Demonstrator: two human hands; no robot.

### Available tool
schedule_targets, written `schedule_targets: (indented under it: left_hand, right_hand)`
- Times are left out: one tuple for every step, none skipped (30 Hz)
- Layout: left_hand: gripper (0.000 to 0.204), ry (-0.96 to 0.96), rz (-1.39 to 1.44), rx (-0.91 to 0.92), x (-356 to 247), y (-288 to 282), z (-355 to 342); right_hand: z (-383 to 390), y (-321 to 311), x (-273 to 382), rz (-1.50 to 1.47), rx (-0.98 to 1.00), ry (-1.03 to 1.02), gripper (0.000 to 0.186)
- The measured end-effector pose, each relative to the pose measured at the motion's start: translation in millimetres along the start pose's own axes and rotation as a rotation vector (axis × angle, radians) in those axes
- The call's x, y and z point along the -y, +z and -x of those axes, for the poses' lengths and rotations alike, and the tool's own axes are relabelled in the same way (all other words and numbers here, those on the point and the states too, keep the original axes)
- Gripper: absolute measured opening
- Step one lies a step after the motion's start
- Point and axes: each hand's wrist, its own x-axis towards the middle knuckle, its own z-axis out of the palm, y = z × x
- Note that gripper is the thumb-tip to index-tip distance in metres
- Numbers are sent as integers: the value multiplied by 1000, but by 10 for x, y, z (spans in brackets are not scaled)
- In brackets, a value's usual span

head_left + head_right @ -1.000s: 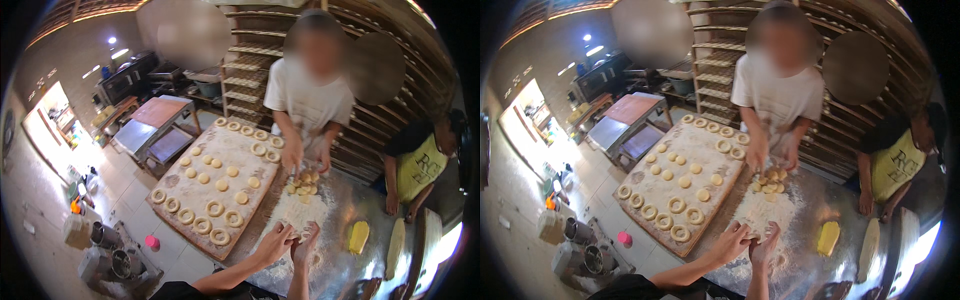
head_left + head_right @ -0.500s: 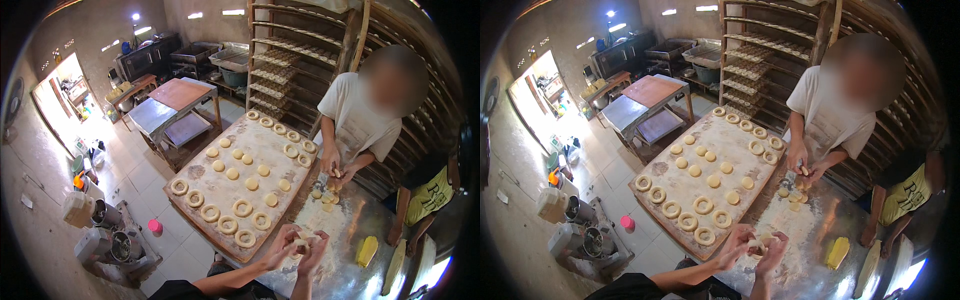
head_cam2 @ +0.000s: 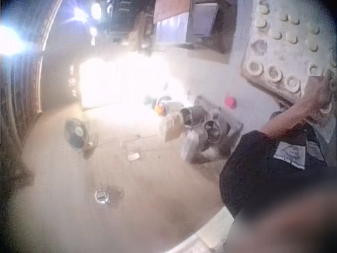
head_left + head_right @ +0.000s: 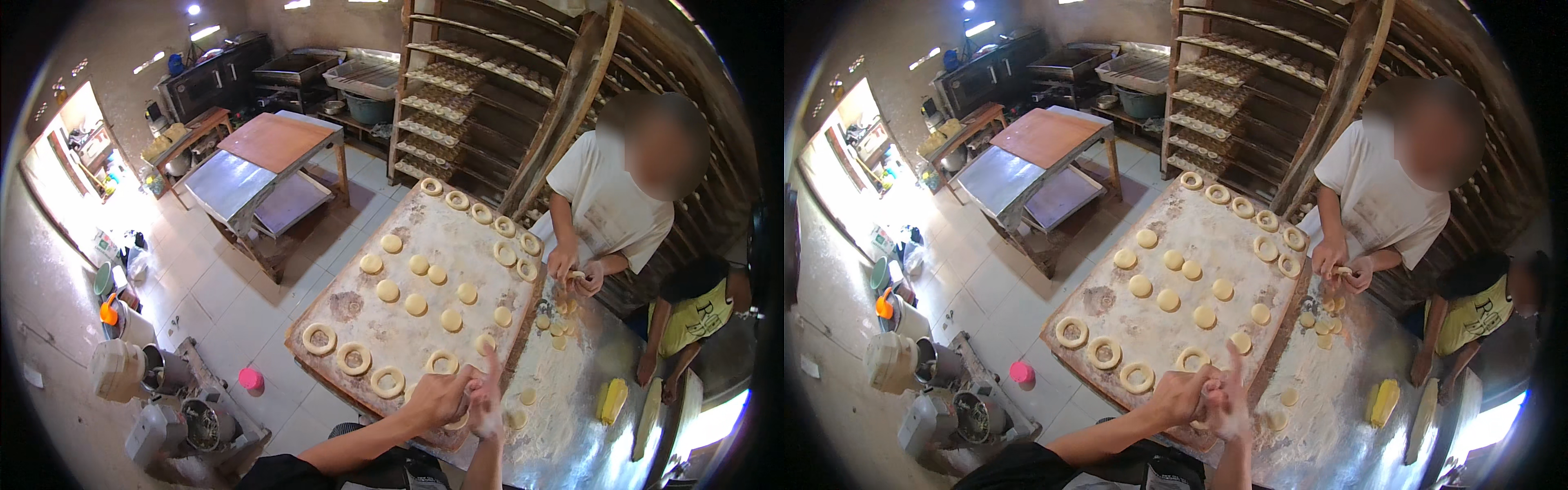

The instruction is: The person shapes small dough pieces into ring shapes by hand and places them on a floured wooden board. Two coworkers assist by rolling and cutting dough nearby.

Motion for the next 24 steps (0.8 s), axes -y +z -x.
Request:
schedule_targets:
  left_hand:
    - [24, -36, 28, 1, 51, -66, -35]
    - [23, -87, 64, 28, 87, -134, -46]
    - [22, -95, 221, -18, 125, -205, -53]
    - [21, -60, 200, -28, 169, -256, -97]
    - [21, -23, 178, -46, 207, -308, -127]
    - [20, 17, 156, -65, 240, -355, -154]
    - [20, -7, 136, -72, 278, -407, -179]
    - [19, -30, 118, -74, 313, -457, -200]
    - [19, -53, 102, -73, 346, -499, -219]
    - [18, -77, 155, -43, 380, -536, -240]
    - [18, -113, 212, -13, 409, -568, -254]
    - [17, -155, 268, 21, 422, -593, -254]
    - [17, -40, 222, -63, 445, -611, -284]
    - [17, -82, 234, -71, 456, -632, -296]
    - [17, -104, 245, -78, 469, -649, -321]
    - [17, -114, 259, -112, 477, -669, -338]
    - [17, -129, 249, -66, 487, -681, -365]
    - [17, -135, 244, -47, 496, -696, -384]
    - [17, -114, 241, -17, 508, -711, -401]
    - [18, -202, 206, -7, 522, -726, -419]
    - [18, -257, 169, 13, 545, -744, -440]
    - [19, -312, 130, 34, 566, -756, -458]
    - [19, -285, 149, 38, 586, -762, -470]
    - [20, -260, 170, 40, 606, -763, -483]
  right_hand:
    - [-24, 99, 28, -125, 60, -80, 78]
    - [-46, 173, 64, -232, 79, -46, 80]
    - [-89, 261, 81, -420, 117, -34, 82]
    - [-108, 327, 100, -445, 107, 27, 84]
    - [-176, 405, 95, -178, 67, 5, 88]
    - [-206, 457, 100, -93, 95, -44, 93]
    - [-284, 513, 83, -175, 155, -145, 99]
    - [-337, 554, 75, -178, 199, -219, 106]
    - [-415, 587, 58, -686, 332, -291, 106]
    - [-478, 612, 49, -772, 399, -308, 105]
    - [-518, 636, 39, -771, 453, -306, 103]
    - [-572, 660, 38, -679, 521, -303, 101]
    - [-584, 681, 45, -85, 366, -223, 96]
    - [-622, 703, 56, -78, 322, -168, 88]
    - [-619, 726, 73, -212, 322, -100, 81]
    - [-641, 746, 89, -227, 156, -8, 88]
    - [-637, 766, 105, -233, 32, 15, 94]
    - [-650, 781, 115, -164, -25, -24, 94]
    - [-657, 794, 120, -2, -26, -146, 93]
    - [-677, 804, 118, 22, -2, -235, 92]
    - [-701, 810, 109, -159, 85, -163, 86]
    - [-730, 814, 95, -269, 161, -95, 87]
    - [-757, 816, 74, -366, 133, -99, 87]
    - [-785, 819, 51, -349, 106, -32, 88]
